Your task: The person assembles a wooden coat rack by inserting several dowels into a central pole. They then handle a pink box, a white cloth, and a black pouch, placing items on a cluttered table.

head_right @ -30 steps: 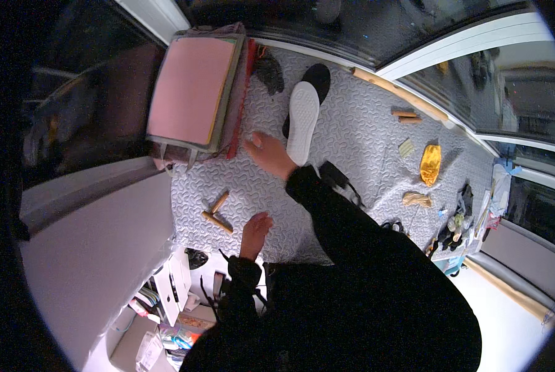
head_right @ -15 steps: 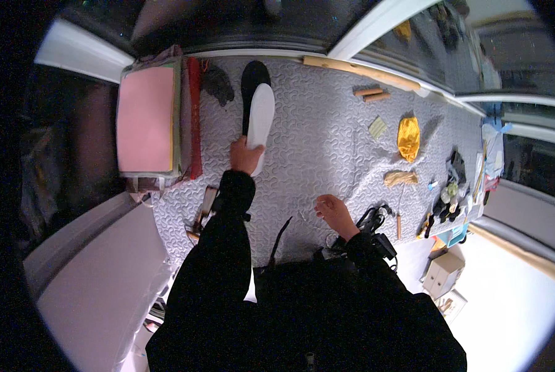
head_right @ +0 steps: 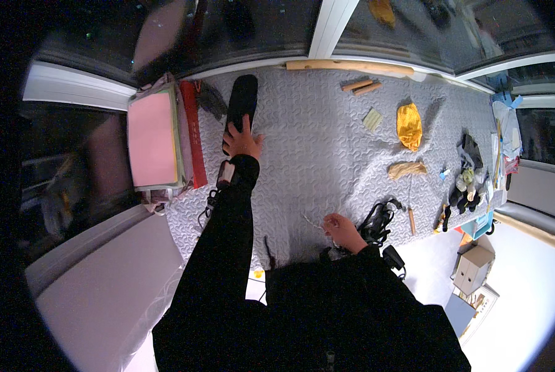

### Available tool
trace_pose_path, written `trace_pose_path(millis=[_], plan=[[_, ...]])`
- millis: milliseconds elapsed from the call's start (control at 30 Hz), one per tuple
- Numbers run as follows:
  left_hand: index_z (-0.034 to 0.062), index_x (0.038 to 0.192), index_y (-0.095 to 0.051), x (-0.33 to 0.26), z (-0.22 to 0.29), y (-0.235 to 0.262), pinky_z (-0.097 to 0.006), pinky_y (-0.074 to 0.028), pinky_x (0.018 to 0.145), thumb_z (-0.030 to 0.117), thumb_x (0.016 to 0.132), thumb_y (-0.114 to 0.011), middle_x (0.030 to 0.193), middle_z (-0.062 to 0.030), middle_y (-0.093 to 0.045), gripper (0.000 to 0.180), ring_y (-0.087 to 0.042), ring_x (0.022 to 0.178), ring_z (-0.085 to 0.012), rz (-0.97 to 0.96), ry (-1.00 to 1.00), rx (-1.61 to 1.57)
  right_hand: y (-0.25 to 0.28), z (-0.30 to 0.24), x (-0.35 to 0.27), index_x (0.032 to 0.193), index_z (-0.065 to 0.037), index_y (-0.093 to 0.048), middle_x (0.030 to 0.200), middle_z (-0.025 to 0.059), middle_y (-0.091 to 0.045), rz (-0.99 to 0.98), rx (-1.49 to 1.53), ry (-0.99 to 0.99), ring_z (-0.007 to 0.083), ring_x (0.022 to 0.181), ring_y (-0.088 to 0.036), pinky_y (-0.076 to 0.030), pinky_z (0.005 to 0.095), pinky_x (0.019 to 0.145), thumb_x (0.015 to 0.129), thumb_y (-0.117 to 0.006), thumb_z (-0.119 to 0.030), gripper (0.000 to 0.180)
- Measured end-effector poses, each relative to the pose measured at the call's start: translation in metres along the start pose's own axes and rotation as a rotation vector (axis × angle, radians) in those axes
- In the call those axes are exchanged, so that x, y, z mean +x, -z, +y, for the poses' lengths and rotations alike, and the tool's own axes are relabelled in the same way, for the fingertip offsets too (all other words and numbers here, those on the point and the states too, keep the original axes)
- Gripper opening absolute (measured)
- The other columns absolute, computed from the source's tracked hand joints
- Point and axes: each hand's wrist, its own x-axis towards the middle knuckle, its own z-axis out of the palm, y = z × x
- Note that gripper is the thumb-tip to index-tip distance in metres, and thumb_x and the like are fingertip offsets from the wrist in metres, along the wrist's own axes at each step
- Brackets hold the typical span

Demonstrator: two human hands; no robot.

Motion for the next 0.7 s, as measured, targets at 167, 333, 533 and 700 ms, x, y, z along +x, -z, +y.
trace_pose_path(millis=[167, 333, 533, 700], plan=[[0.0129, 0.131, -0.047, 0.014, -0.026, 0.040, -0.050, -0.050, 0.083, 0.011, 0.083, -0.059, 0.114, -0.0214, -0.061, 0.049, -0.061, 0.099, -0.0427, -0.049, 0.036, -0.508, 0.023, 0.006, -0.030, 0.114, 0.001, -0.058, 0.091, 0.0066, -0.065, 0.078, -0.038, 0.153, 0.0148, 0.080, -0.065, -0.052, 0.0285, 0.071, 0.091, -0.062, -0.015, 0.028], [0.0006, 0.125, -0.050, -0.099, 0.005, 0.128, -0.046, -0.047, 0.088, 0.007, 0.083, -0.063, 0.110, -0.0245, -0.061, 0.044, -0.059, 0.104, -0.0415, 0.071, -0.280, -0.628, 0.011, -0.027, -0.042, 0.123, -0.001, -0.054, 0.105, 0.0081, -0.064, 0.198, 0.231, 0.384, 0.0165, 0.100, -0.060, -0.049, 0.0310, 0.085, 0.085, -0.073, -0.023, 0.047], [-0.0007, 0.129, -0.048, -0.310, 0.104, 0.193, -0.046, -0.038, 0.103, 0.012, 0.078, -0.071, 0.130, -0.0238, -0.048, 0.058, -0.045, 0.121, -0.0416, -0.030, -0.540, -0.466, 0.007, -0.088, -0.062, 0.122, -0.003, -0.052, 0.102, 0.0050, -0.062, -0.321, 0.318, 0.482, 0.0154, 0.098, -0.058, -0.047, 0.0295, 0.085, 0.081, -0.077, -0.019, 0.051], [0.0003, 0.142, -0.035, -0.360, 0.123, 0.211, -0.045, -0.032, 0.110, 0.013, 0.077, -0.074, 0.146, -0.0249, -0.031, 0.077, -0.036, 0.134, -0.0371, -0.143, -0.219, -0.839, 0.039, -0.089, -0.107, 0.118, -0.004, -0.056, 0.107, 0.0047, -0.061, -0.395, 0.479, 0.527, 0.0145, 0.100, -0.057, -0.046, 0.0297, 0.085, 0.083, -0.072, -0.013, 0.040]])
